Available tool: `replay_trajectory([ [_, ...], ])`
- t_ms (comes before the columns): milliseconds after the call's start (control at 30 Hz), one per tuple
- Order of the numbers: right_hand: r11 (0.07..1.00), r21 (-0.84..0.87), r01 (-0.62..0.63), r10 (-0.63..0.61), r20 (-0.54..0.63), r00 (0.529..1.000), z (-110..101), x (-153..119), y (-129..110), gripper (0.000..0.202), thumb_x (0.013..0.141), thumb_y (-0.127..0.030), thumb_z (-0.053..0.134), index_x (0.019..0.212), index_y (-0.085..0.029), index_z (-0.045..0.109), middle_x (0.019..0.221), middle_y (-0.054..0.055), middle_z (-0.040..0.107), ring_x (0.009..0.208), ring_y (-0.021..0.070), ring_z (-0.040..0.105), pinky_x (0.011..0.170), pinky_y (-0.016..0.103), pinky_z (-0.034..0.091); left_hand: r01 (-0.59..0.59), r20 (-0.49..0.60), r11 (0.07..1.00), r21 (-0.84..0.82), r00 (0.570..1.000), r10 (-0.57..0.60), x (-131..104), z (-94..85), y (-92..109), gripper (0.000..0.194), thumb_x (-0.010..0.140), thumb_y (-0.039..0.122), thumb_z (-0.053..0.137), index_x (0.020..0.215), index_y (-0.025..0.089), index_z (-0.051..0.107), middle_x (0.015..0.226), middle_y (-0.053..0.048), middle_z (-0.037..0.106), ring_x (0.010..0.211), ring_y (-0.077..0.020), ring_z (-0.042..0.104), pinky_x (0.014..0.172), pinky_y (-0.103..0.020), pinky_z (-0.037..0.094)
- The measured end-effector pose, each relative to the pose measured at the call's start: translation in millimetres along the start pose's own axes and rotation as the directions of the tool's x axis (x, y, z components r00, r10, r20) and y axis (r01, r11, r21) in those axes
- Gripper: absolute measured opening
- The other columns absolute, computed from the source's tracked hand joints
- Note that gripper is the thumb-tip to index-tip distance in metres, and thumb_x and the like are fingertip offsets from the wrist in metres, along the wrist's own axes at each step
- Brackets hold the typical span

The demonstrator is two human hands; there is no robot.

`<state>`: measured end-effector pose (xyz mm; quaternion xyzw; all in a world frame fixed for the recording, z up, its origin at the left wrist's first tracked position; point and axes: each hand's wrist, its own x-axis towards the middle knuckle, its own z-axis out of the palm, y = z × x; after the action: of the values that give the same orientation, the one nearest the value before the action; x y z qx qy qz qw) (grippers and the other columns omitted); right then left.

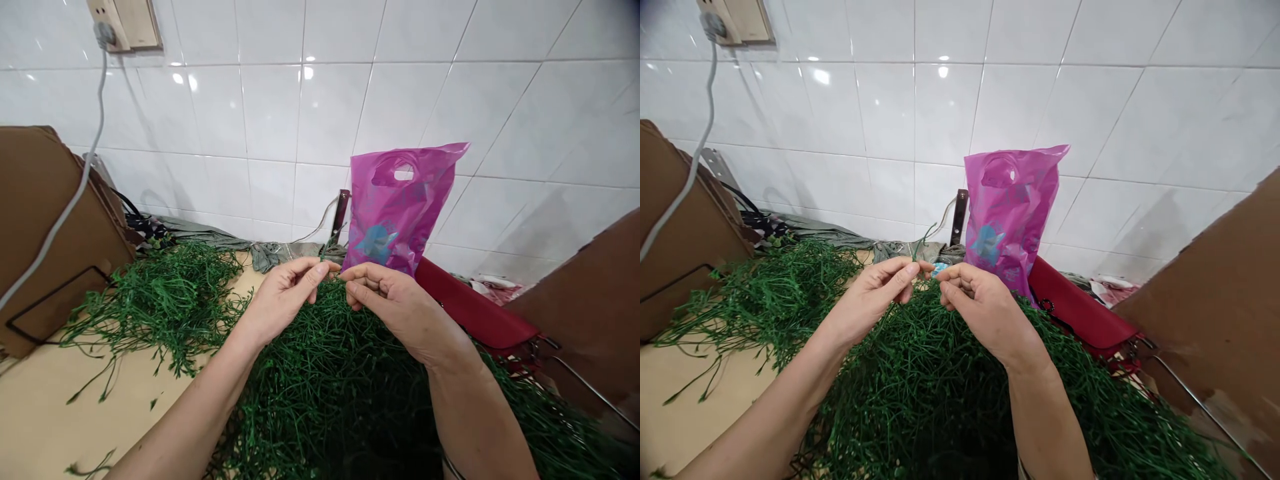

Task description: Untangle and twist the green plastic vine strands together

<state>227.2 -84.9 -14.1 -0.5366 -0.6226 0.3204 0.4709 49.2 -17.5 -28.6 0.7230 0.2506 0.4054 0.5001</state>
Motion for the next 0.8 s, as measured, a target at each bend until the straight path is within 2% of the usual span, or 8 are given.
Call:
replay_trajectory([
  [133, 0.992, 0.122, 0.031, -0.029, -0.019, 0.999, -5.8, -0.5, -0.6, 0.017, 0.088, -0.035, 0.062, 0.096, -0.019, 0.065, 0.075, -0.001, 0.065, 0.071, 0.013, 0.059, 0.069, 0.028, 0.047, 0.053, 0.072, 0.997, -0.051, 0.996, -0.05, 0.4, -1.8, -1.5, 0.038, 0.085, 0.034, 0.071, 0.119, 0.018, 0.067, 0.076, 0.003, 0.053, 0.069, -0.0117, 0.044, 0.064, -0.025, 0.034],
  [200, 0.988, 0.146, 0.045, -0.043, -0.015, 0.999, -7.3, -1.7, -2.3, 0.017, 0.089, -0.035, 0.062, 0.094, -0.019, 0.066, 0.076, 0.0, 0.067, 0.072, 0.0126, 0.059, 0.069, 0.027, 0.047, 0.066, 0.127, 0.994, -0.093, 0.99, -0.054, 0.6, -1.2, -2.7, 0.038, 0.083, 0.03, 0.072, 0.118, 0.016, 0.065, 0.085, 0.0, 0.059, 0.075, -0.0122, 0.048, 0.069, -0.026, 0.037],
  [267, 0.988, 0.146, 0.045, -0.043, -0.014, 0.999, -8.1, -3.0, -3.1, 0.017, 0.09, -0.035, 0.062, 0.094, -0.019, 0.066, 0.076, 0.0, 0.067, 0.071, 0.0127, 0.059, 0.069, 0.027, 0.048, 0.075, 0.152, 0.992, -0.105, 0.987, -0.059, 0.8, 0.2, -3.6, 0.032, 0.084, 0.029, 0.07, 0.112, 0.014, 0.065, 0.086, 0.0, 0.06, 0.074, -0.0117, 0.047, 0.068, -0.025, 0.037],
  [400, 0.995, 0.093, 0.02, -0.018, -0.025, 1.0, -10.0, -4.3, -0.8, 0.019, 0.089, -0.037, 0.063, 0.096, -0.02, 0.066, 0.074, -0.001, 0.066, 0.07, 0.0131, 0.059, 0.067, 0.027, 0.047, 0.063, 0.119, 0.998, -0.002, 0.991, -0.062, 1.3, 1.7, -3.5, 0.021, 0.088, 0.034, 0.063, 0.096, 0.014, 0.064, 0.072, 0.004, 0.046, 0.064, -0.0108, 0.035, 0.059, -0.025, 0.028],
  [567, 1.0, -0.014, 0.019, -0.021, -0.093, 0.995, -12.8, -3.7, 1.7, 0.022, 0.089, -0.041, 0.064, 0.093, -0.02, 0.069, 0.081, 0.001, 0.068, 0.078, 0.0152, 0.061, 0.073, 0.028, 0.048, 0.021, 0.112, 0.999, 0.047, 0.993, -0.026, 1.4, -0.3, -2.5, 0.018, 0.09, 0.034, 0.059, 0.091, 0.016, 0.061, 0.076, 0.003, 0.048, 0.069, -0.0118, 0.038, 0.063, -0.025, 0.032],
  [667, 0.995, -0.09, 0.047, -0.059, -0.136, 0.989, -10.6, -4.2, -1.7, 0.025, 0.09, -0.043, 0.061, 0.098, -0.021, 0.071, 0.09, 0.003, 0.07, 0.084, 0.0169, 0.061, 0.077, 0.03, 0.048, 0.005, 0.105, 0.998, 0.062, 0.994, -0.012, 0.8, -0.4, -4.2, 0.016, 0.09, 0.032, 0.058, 0.088, 0.016, 0.06, 0.076, 0.002, 0.051, 0.071, -0.0122, 0.041, 0.065, -0.025, 0.034],
  [733, 0.987, -0.15, 0.056, -0.076, -0.134, 0.988, -6.7, -4.4, -4.7, 0.025, 0.089, -0.042, 0.062, 0.1, -0.022, 0.071, 0.094, 0.003, 0.071, 0.086, 0.0181, 0.061, 0.079, 0.031, 0.047, 0.009, 0.109, 0.997, 0.071, 0.994, -0.016, 0.1, 0.6, -5.4, 0.017, 0.09, 0.033, 0.058, 0.088, 0.017, 0.061, 0.076, 0.002, 0.05, 0.07, -0.0124, 0.041, 0.064, -0.025, 0.034],
  [800, 0.98, -0.187, 0.065, -0.086, -0.106, 0.991, -2.1, -3.7, -7.0, 0.021, 0.087, -0.04, 0.064, 0.093, -0.021, 0.072, 0.09, 0.002, 0.071, 0.086, 0.0183, 0.061, 0.08, 0.032, 0.046, 0.019, 0.114, 0.996, 0.082, 0.993, -0.028, -0.4, 1.8, -5.9, 0.018, 0.089, 0.035, 0.059, 0.088, 0.017, 0.062, 0.074, 0.002, 0.049, 0.068, -0.0125, 0.041, 0.061, -0.024, 0.032],
])
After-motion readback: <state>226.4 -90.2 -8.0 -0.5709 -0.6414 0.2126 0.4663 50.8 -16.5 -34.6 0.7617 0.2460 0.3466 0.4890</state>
